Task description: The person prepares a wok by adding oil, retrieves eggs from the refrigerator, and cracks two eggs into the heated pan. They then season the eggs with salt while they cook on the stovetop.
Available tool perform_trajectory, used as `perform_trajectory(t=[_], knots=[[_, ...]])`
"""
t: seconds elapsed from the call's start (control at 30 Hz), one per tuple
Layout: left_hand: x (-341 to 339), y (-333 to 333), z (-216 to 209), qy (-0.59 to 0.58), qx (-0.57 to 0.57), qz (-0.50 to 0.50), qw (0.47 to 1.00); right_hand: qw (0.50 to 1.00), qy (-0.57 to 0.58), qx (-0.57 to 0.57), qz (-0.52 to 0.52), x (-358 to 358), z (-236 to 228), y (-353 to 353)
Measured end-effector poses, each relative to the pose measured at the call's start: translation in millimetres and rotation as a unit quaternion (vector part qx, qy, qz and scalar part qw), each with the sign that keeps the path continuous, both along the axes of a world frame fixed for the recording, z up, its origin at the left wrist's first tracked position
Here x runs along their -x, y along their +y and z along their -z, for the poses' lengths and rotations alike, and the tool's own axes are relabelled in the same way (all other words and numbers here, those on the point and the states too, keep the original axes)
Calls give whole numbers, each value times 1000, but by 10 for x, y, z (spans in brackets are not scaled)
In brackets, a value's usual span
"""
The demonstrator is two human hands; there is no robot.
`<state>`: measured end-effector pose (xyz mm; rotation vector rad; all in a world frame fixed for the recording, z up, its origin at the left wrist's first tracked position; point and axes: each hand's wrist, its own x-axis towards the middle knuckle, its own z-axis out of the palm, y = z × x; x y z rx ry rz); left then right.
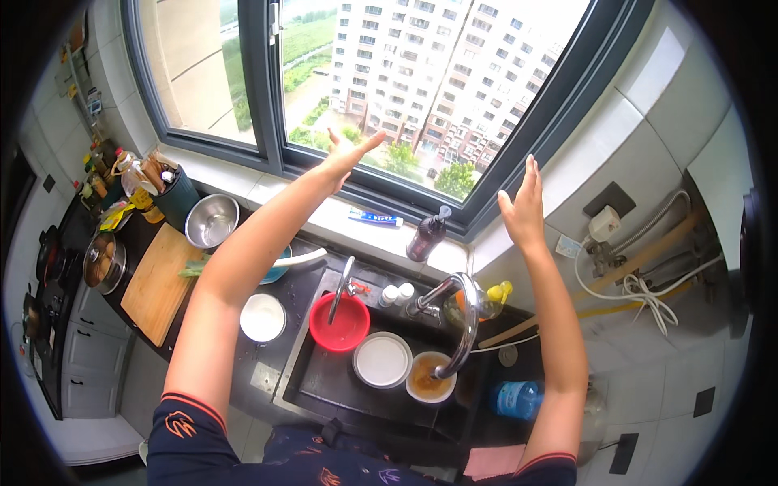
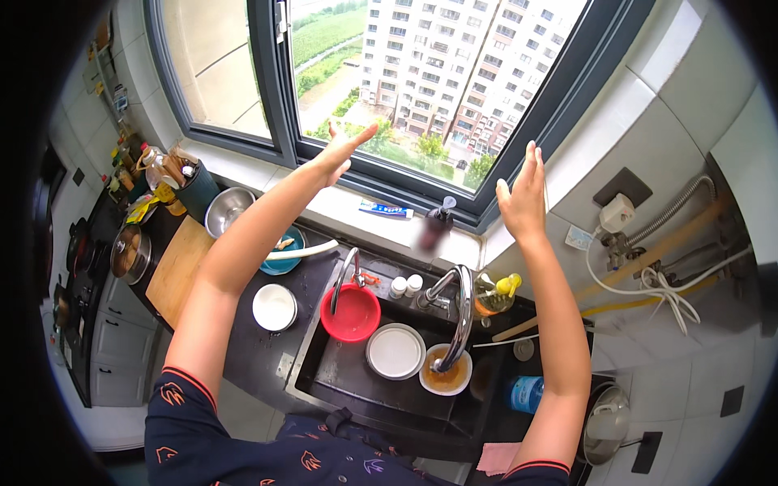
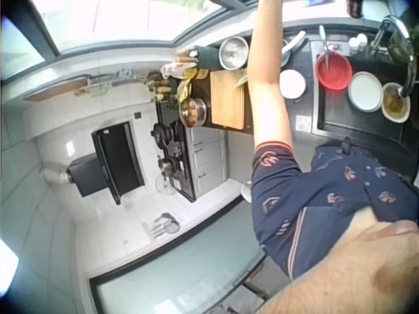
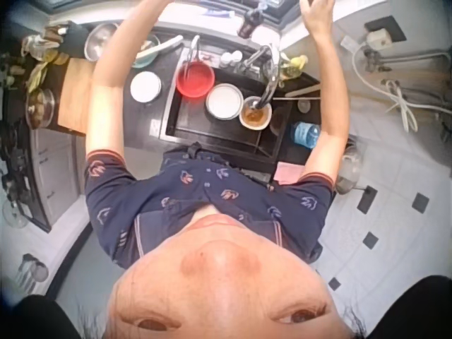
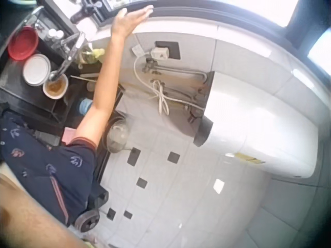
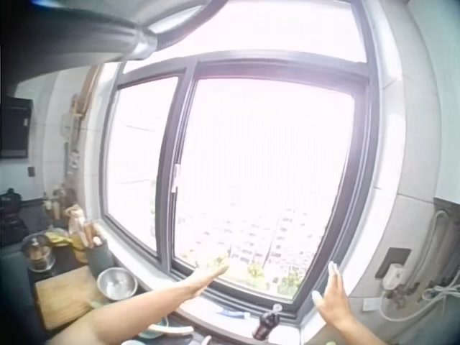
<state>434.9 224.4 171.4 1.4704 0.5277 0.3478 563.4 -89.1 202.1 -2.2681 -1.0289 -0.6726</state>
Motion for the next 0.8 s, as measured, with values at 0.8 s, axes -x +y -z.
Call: perform_trajectory(t=[0.8], knots=[[-1939,455,345,5,90,-304,948,955,-71,-236,165,-1450,1027,1217]])
